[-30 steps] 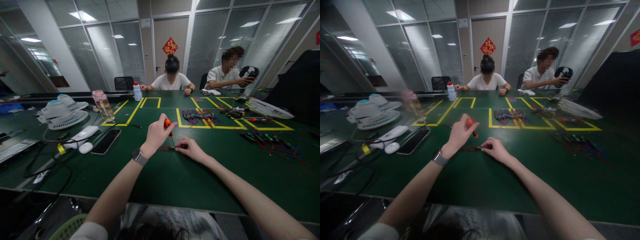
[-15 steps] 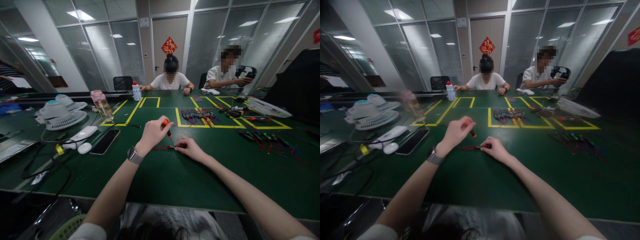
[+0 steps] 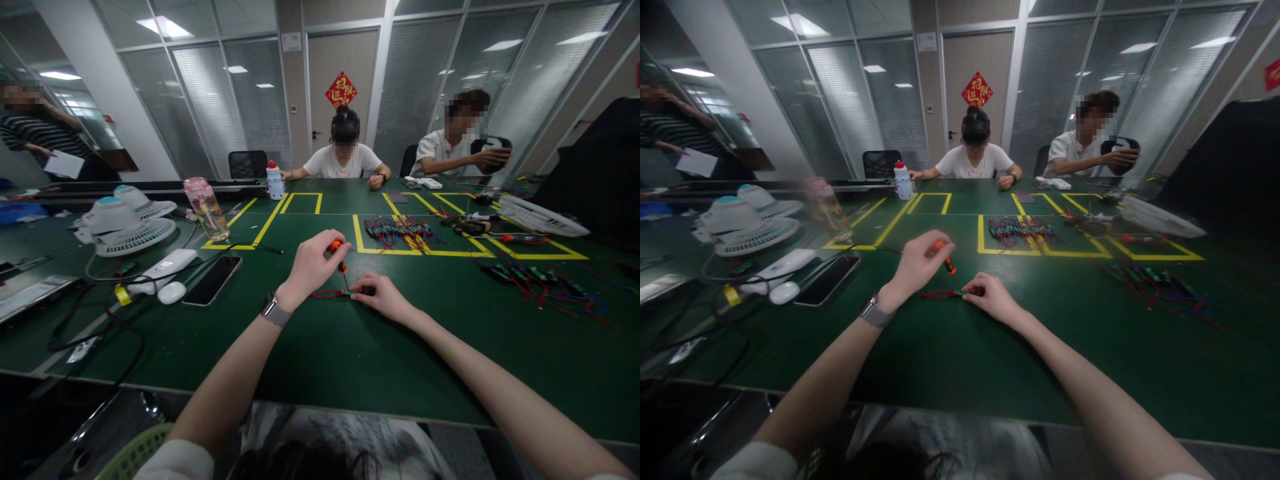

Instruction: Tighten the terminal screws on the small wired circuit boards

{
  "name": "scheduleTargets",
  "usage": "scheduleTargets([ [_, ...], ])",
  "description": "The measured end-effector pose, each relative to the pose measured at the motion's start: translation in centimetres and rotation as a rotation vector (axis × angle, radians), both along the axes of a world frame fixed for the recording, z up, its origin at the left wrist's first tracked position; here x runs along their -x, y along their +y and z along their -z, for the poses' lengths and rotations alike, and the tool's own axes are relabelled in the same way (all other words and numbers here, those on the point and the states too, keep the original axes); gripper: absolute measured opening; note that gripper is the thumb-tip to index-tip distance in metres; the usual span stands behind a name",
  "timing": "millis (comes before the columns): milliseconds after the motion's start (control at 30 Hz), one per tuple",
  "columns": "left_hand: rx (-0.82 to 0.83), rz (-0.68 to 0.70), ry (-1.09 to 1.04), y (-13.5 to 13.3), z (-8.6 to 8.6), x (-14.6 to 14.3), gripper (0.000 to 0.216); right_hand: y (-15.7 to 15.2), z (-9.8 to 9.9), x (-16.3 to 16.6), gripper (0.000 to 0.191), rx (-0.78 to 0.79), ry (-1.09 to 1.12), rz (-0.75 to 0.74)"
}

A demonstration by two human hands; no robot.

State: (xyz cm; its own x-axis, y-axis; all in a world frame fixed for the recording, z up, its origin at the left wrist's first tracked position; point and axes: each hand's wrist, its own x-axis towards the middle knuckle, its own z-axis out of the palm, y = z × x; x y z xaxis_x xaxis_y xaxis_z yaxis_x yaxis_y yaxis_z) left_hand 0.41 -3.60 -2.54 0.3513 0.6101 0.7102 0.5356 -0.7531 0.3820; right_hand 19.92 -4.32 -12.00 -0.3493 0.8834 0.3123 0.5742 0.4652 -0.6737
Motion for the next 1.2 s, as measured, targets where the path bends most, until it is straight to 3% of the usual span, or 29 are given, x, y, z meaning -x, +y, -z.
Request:
scheduleTargets([
  [133,0.008,-0.049,0.047,-0.4,-0.2,0.0,0.019,-0.1,-0.1,0.0,0.012,0.007,-0.006,0.007],
  [333,0.022,0.048,0.037,-0.6,-0.9,0.4,0.020,-0.1,-0.2,0.0,0.012,0.005,-0.010,0.003],
  [533,0.228,0.181,-0.167,0.1,-0.6,0.0,0.010,-0.1,-0.1,0.0,0.012,0.010,-0.008,0.004],
  [733,0.174,0.070,-0.236,0.5,0.3,-0.3,0.011,-0.1,-0.2,0.0,0.013,0.020,-0.015,0.006],
  [933,-0.020,-0.111,-0.003,-0.4,0.0,-0.1,0.022,-0.1,-0.3,0.0,0.013,0.018,-0.007,0.006],
  [1033,-0.047,-0.087,0.031,-0.8,-0.3,-0.1,0.020,-0.1,-0.3,0.0,0.013,0.015,-0.011,0.006],
  [1200,0.044,-0.001,-0.037,-0.5,-0.2,-0.7,0.016,-0.1,-0.2,0.0,0.012,0.004,-0.010,-0.004],
])
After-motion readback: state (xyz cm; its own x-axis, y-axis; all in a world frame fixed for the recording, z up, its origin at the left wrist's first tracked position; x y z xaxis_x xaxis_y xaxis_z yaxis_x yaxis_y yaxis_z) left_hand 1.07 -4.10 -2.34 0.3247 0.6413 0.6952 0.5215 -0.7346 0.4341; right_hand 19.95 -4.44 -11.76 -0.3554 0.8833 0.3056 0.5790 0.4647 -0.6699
